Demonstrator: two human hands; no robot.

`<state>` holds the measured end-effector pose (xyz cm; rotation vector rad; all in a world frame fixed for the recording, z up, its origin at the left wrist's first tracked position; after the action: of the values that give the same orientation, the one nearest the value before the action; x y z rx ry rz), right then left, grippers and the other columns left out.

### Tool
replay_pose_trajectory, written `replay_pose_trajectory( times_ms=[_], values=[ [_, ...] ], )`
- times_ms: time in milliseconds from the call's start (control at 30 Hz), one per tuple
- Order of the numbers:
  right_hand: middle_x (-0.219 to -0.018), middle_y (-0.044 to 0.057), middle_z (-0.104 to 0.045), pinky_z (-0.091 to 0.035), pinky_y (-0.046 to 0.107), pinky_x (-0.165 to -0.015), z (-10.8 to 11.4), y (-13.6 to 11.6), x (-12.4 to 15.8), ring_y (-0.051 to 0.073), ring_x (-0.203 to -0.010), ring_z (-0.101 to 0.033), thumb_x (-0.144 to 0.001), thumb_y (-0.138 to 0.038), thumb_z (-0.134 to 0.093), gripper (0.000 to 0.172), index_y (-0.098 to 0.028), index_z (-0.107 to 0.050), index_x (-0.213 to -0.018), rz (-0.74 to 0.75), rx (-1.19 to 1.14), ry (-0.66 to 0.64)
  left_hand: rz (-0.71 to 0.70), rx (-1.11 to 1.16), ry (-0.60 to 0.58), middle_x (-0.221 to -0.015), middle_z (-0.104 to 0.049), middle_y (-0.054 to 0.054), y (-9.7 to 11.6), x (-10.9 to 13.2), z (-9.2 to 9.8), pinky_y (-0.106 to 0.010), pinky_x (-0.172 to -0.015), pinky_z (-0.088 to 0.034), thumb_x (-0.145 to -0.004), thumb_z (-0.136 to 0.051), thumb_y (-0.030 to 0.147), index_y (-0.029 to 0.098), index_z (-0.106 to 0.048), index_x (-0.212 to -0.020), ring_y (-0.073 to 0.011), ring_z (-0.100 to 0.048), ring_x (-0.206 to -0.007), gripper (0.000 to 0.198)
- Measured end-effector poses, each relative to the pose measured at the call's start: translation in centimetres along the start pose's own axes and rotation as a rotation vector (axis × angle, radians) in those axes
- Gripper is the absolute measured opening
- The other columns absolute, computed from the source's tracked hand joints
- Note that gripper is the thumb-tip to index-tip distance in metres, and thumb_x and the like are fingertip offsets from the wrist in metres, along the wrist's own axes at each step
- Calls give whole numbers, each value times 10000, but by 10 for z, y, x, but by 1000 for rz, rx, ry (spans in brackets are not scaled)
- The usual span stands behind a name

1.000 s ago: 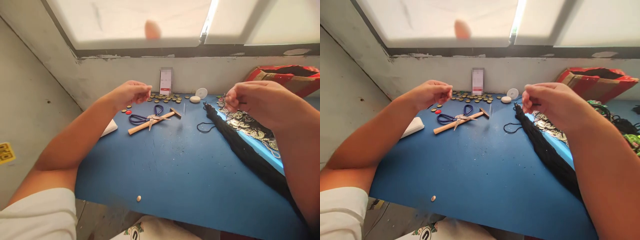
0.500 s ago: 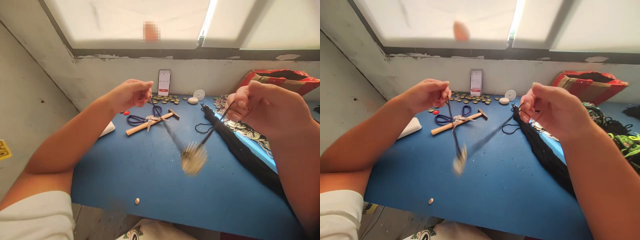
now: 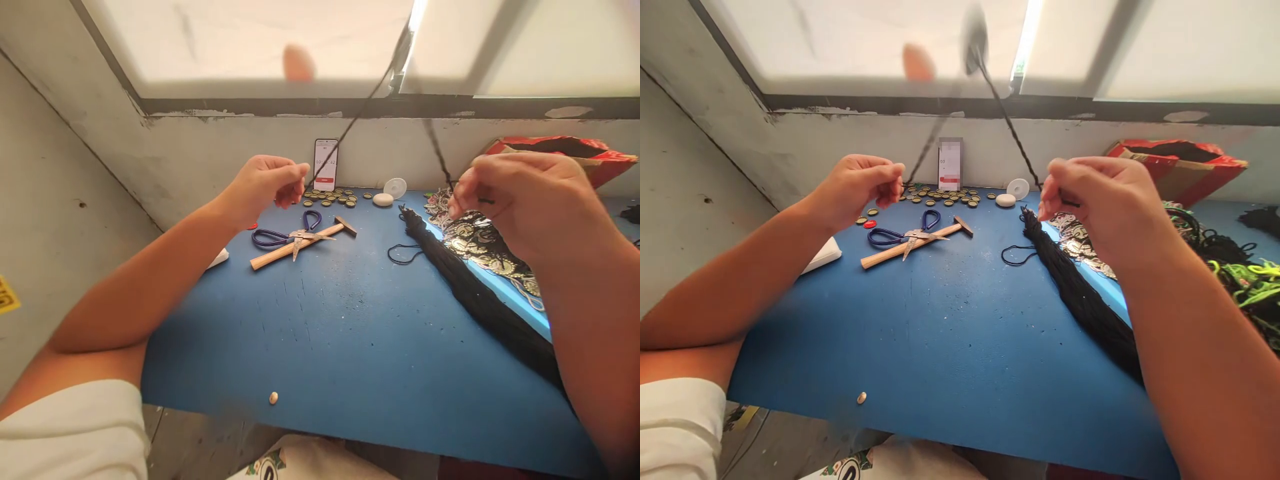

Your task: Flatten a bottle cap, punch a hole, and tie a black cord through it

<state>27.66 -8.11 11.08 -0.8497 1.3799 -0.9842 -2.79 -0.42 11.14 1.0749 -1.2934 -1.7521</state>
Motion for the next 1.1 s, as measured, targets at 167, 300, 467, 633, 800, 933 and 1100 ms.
replay_pose_trajectory(
  times_ms=[167, 300, 467, 633, 800, 933, 1100],
  values=[
    [-554, 3, -566, -474, 316, -538, -8, 11, 0, 111, -527, -545, -756, -428, -758, 308, -220, -688, -540, -46, -50, -31, -5, 3, -39, -633, -616, -43, -8, -1, -4, -206, -478, -394, -909, -731, 303, 133, -654, -610, -75, -537, -512, 352],
    [-533, -5, -550, -471, 312, -534, -12, 14, -1, 114, -530, -548, -741, -410, -753, 279, -221, -693, -545, -73, -72, -26, -25, -2, -39, -630, -611, -45, -10, -1, -8, -206, -477, -390, -944, -708, 367, 129, -666, -617, -69, -533, -507, 406],
    [-574, 3, -593, -495, 312, -559, -14, 14, 0, 123, -549, -591, -699, -398, -820, 269, -205, -702, -553, -97, -63, -21, -106, -46, 12, -629, -614, -37, -4, 7, -17, -209, -493, -394, -954, -695, 292, 133, -653, -604, -65, -542, -511, 387],
    [-553, -10, -538, -497, 299, -559, -16, 13, 1, 111, -550, -569, -754, -444, -747, 311, -221, -693, -544, -97, -121, -30, -72, 12, 12, -619, -607, -34, -3, 12, -23, -218, -492, -406, -981, -654, 334, 141, -638, -597, -78, -548, -507, 430],
    [-576, 1, -554, -505, 316, -557, -15, 16, 1, 123, -559, -558, -764, -467, -733, 306, -232, -704, -570, -111, -141, -35, -64, 41, -62, -634, -634, -46, -7, 9, -23, -225, -482, -390, -1002, -613, 361, 151, -681, -629, -85, -547, -520, 434],
    [-593, 14, -568, -497, 300, -567, -14, 20, 2, 121, -586, -569, -752, -375, -776, 250, -205, -709, -582, -113, -128, -3, -91, -71, -45, -647, -655, -46, -6, 9, -23, -224, -494, -401, -963, -676, 316, 143, -701, -633, -69, -526, -507, 373],
    [-572, -2, -524, -489, 306, -566, -13, 22, 2, 116, -572, -532, -816, -401, -697, 298, -233, -694, -570, -104, -171, -5, -120, -75, 0, -666, -671, -47, -4, 9, -23, -205, -500, -418, -954, -681, 351, 140, -709, -638, -72, -540, -524, 381]
  ],
)
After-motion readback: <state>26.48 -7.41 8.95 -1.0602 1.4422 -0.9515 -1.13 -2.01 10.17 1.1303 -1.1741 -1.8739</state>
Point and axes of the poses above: each hand's wrist, its own x-axis away from the middle knuckle, its own z-axis out of the back of the hand, y = z × x, the point moved 4 cm from there along -x, towards the middle knuckle
